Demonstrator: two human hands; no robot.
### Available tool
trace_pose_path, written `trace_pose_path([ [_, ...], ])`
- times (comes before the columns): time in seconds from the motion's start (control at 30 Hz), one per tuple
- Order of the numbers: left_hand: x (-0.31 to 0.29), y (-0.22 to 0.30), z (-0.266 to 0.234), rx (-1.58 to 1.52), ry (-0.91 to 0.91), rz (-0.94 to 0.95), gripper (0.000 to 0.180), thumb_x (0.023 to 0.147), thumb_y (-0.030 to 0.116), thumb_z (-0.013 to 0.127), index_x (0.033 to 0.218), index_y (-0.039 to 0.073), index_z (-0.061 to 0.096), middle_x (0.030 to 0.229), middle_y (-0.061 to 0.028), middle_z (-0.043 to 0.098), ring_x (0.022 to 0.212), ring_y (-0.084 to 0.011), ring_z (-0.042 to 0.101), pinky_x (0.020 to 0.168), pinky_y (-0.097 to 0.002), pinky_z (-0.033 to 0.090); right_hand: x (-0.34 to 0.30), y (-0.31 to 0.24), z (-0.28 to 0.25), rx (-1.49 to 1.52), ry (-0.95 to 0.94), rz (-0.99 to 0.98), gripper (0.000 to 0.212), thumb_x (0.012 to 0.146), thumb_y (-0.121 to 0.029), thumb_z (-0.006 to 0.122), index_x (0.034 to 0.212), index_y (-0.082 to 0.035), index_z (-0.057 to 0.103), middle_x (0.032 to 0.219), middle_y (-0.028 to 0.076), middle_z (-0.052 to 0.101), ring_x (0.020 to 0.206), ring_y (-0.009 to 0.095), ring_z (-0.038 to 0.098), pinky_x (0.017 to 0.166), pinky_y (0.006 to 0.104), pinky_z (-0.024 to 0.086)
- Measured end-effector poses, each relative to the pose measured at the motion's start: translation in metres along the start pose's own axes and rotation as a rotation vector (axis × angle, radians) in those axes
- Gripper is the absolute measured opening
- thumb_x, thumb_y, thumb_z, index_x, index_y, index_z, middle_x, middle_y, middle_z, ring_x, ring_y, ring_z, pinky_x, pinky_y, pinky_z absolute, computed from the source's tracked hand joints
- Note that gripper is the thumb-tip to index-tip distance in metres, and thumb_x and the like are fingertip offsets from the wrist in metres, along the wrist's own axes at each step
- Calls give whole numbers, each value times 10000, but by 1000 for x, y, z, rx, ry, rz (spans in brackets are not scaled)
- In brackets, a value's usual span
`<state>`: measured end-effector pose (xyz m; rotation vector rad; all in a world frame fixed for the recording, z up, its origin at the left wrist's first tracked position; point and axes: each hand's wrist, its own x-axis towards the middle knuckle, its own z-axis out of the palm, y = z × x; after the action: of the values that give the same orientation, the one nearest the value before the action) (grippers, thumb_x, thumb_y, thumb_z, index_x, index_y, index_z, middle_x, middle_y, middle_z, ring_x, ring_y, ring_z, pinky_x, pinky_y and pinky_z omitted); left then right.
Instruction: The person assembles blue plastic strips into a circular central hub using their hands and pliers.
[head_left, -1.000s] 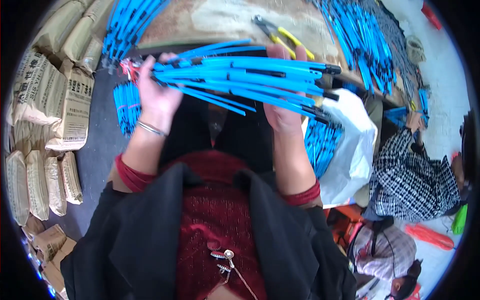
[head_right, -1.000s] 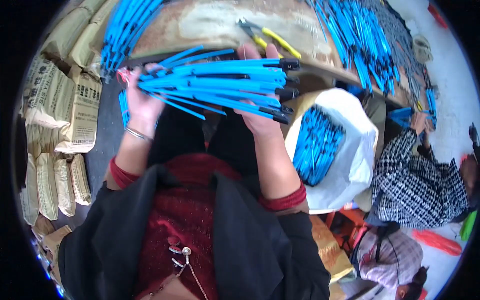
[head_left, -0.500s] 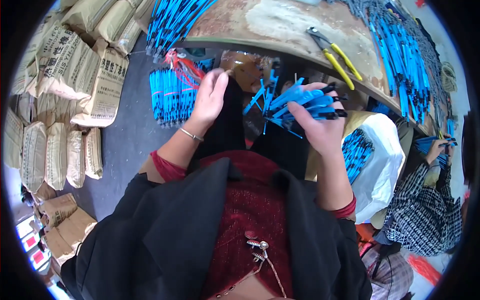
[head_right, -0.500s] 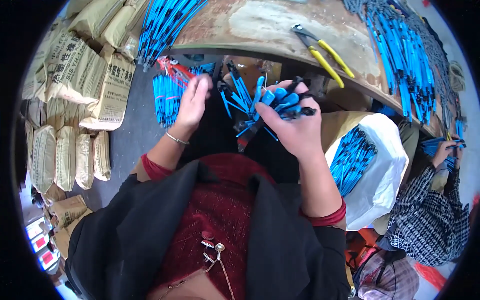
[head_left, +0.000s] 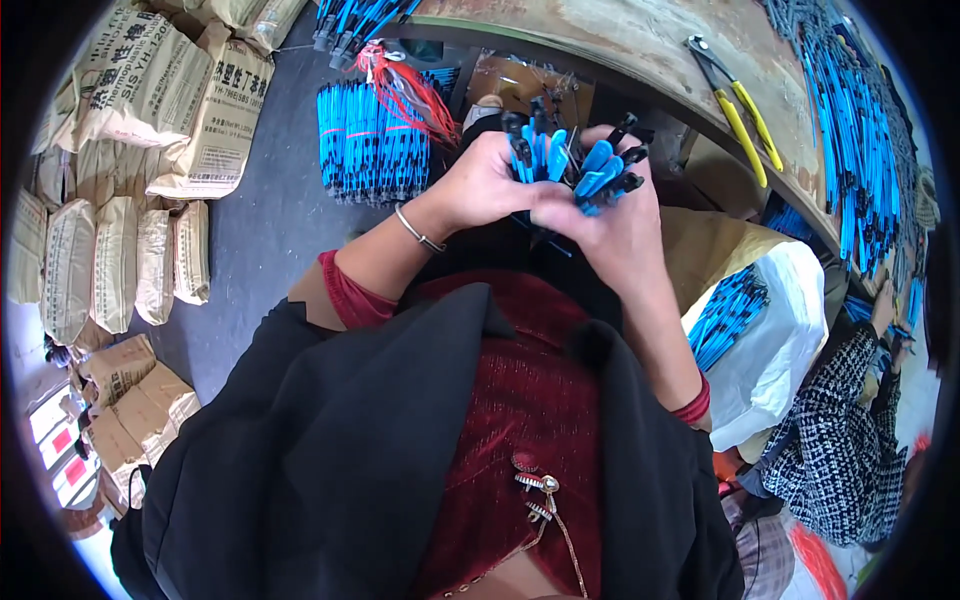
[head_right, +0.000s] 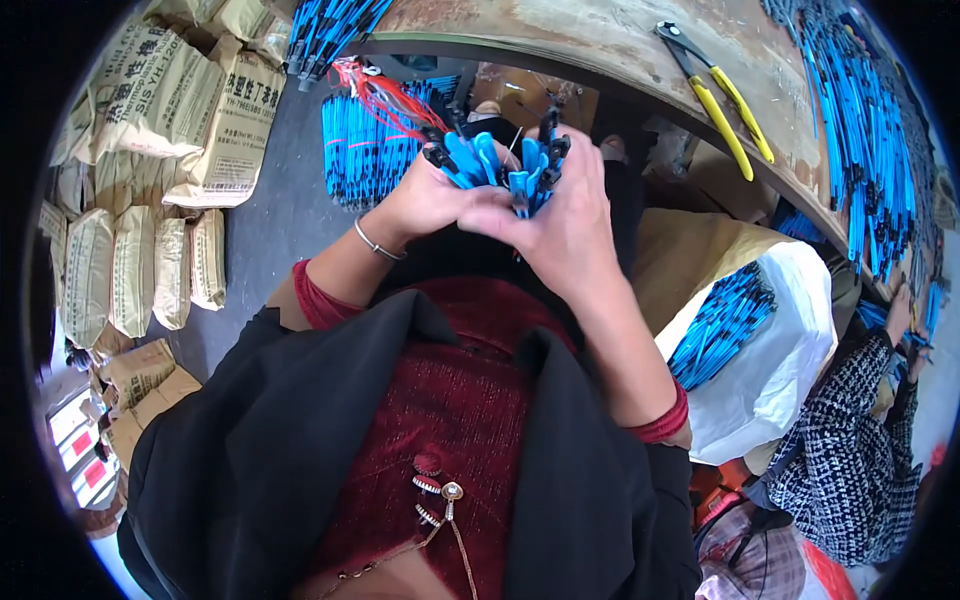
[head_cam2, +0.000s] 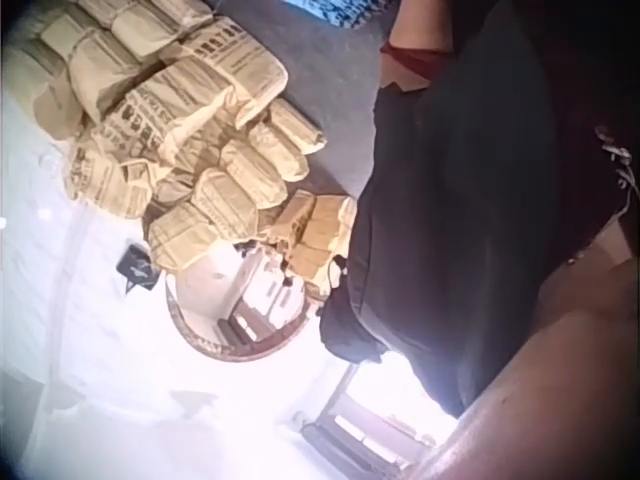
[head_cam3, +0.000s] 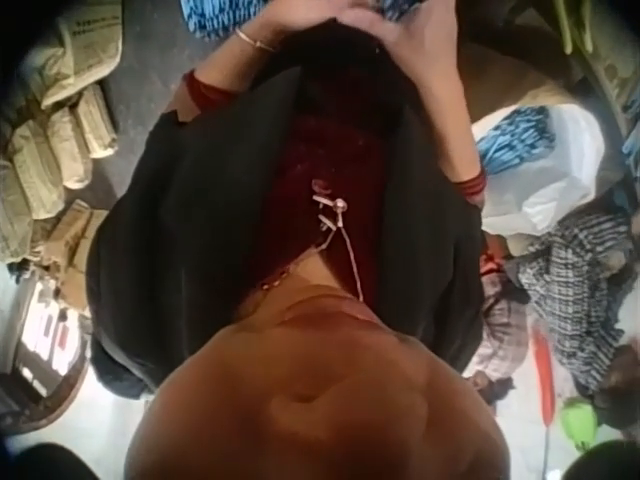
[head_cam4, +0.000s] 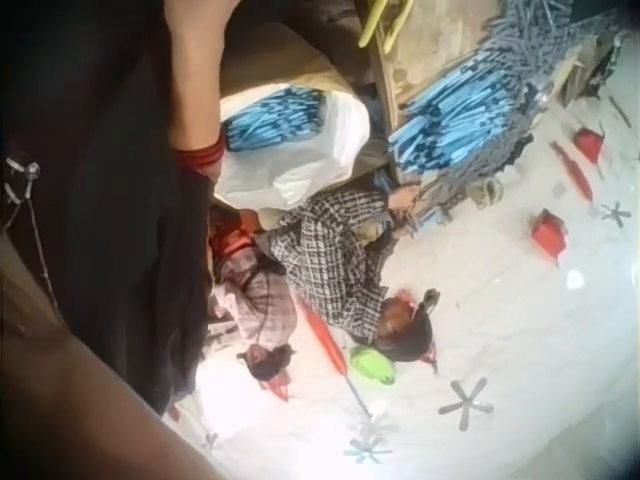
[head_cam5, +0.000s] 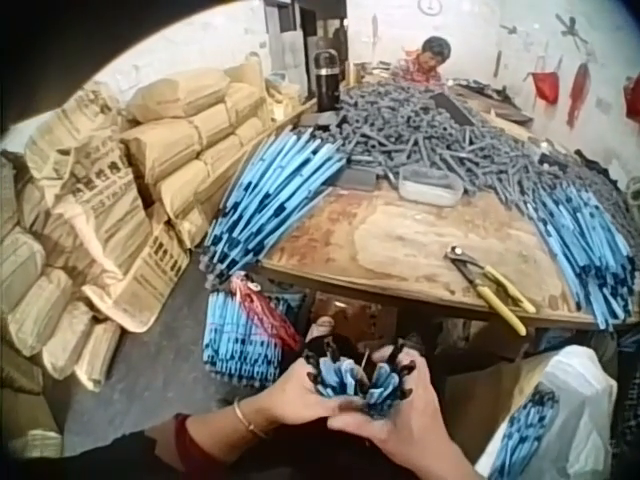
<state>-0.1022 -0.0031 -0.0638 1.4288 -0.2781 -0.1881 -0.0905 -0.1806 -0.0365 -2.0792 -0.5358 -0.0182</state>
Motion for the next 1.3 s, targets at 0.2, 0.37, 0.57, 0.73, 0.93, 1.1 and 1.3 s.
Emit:
trace_pose_path([
  [0.2, -1, 8, -5, -270, 67, -114, 165, 773, 75, 697, 917, 32, 631, 823, 6, 628, 744, -78, 561, 717, -246, 469, 0, 55, -30, 539, -239, -95, 1158, 439, -302, 882, 1364, -26, 242, 1362, 131, 345, 1287, 258, 303, 1053, 393, 254],
  [0.37, 1, 9, 7, -188, 77, -109, 128, 771, 84, 703, 867, 32, 636, 800, 17, 621, 725, -65, 548, 691, -235, 460, -31, 71, 22, 897, -298, 182, 1133, 530, -283, 836, 1419, -40, 177, 1389, 128, 338, 1286, 268, 334, 1060, 411, 267],
  [0.57, 7, 12, 28, 28, 50, -92, 159, 753, 106, 723, 865, 35, 635, 780, 22, 615, 711, -52, 528, 678, -223, 448, -28, 72, 9, 945, -106, 372, 720, 555, -79, 775, 1197, -24, 453, 1137, 74, 540, 1063, 177, 509, 930, 328, 393],
  [0.73, 8, 12, 15, 98, -225, -148, 262, 758, 65, 698, 990, -5, 598, 860, -28, 598, 811, -121, 562, 746, -270, 462, -27, 75, -4, 798, -356, 325, 518, 597, -140, 762, 1057, -26, 553, 997, 34, 597, 926, 138, 562, 845, 300, 441],
  [0.93, 10, 0, 20, -195, -199, -82, 228, 779, 78, 671, 975, -9, 594, 827, -27, 588, 783, -132, 561, 739, -262, 456, -28, 68, 5, 958, -272, 300, 274, 655, -92, 764, 855, -41, 585, 825, 6, 600, 752, 102, 554, 703, 264, 453],
  [1.1, 15, 3, 25, -255, 18, -165, 134, 793, 59, 640, 905, 6, 589, 802, -23, 582, 750, -119, 558, 710, -250, 451, -27, 61, 15, 844, -103, 417, 232, 684, -69, 736, 837, -45, 563, 787, -1, 575, 720, 96, 540, 661, 254, 452],
  [1.3, 9, 7, 32, -138, 148, -168, 65, 798, 53, 647, 797, 25, 590, 727, -9, 587, 684, -86, 556, 641, -239, 455, -39, 29, 19, 546, 85, 409, 181, 727, -16, 683, 830, -39, 535, 767, 0, 566, 698, 97, 543, 641, 240, 461],
])
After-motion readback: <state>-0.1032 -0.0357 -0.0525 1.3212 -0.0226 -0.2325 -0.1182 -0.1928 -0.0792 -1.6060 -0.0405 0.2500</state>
